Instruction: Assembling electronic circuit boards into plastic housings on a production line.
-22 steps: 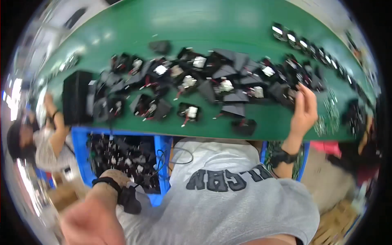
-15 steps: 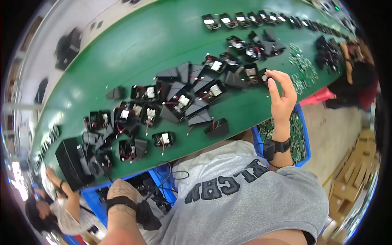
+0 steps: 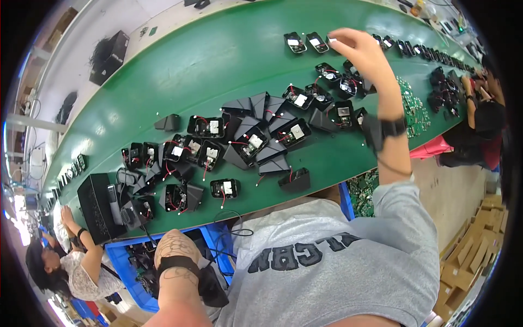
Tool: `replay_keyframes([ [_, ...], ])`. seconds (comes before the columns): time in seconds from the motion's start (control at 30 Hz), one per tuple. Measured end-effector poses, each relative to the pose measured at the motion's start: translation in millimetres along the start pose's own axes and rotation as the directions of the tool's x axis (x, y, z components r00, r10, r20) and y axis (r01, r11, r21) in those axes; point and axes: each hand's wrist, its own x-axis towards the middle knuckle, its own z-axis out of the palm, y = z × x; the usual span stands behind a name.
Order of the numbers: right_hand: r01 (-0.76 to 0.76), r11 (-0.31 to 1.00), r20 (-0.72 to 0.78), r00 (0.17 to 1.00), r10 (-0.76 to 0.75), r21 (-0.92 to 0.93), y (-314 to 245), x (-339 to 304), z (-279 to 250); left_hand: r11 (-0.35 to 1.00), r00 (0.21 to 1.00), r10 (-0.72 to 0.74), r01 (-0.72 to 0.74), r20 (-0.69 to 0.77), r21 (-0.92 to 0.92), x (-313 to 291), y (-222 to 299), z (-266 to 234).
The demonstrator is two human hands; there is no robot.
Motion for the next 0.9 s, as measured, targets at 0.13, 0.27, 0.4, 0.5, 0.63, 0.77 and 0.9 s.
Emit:
replay_keyframes([
  [0.13,0.067,0.965,0.234,0.972,-0.006,-0.255,51.4,86.7,58.2,0.93,0.995,0.1,-0.086,-0.022,0.357,5.9,0.4,11.2],
  [0.27,0.256,0.814,0.29,0.95,-0.112,-0.522,80.9,125.8,104.6,0.783,0.995,0.079,-0.103,0.066,0.613,17.4,33.6,1.1],
  [0.4,0.309,0.721,0.407,0.913,-0.041,-0.62,88.7,149.5,103.9,0.744,0.988,0.154,-0.128,0.017,0.656,16.8,52.9,6.5],
  [0.5,0.291,0.802,0.422,0.905,-0.054,-0.521,122.3,182.8,114.9,0.676,0.984,0.138,-0.174,0.109,0.716,12.6,84.1,3.0],
  [0.63,0.358,0.754,0.502,0.864,-0.043,-0.55,125.4,182.8,123.8,0.695,0.992,0.105,-0.124,0.071,0.708,-3.5,76.2,-2.7],
  [0.77,0.393,0.909,0.433,0.85,-0.301,-0.138,24.6,106.8,101.8,1.0,1.0,-0.007,0.006,-0.021,-0.004,-68.9,43.4,-30.5],
  [0.9,0.045,0.97,0.462,0.874,-0.155,0.241,-112.2,-34.3,43.0,0.066,0.068,-0.986,0.998,-0.154,0.017,-141.9,2.6,-19.2],
])
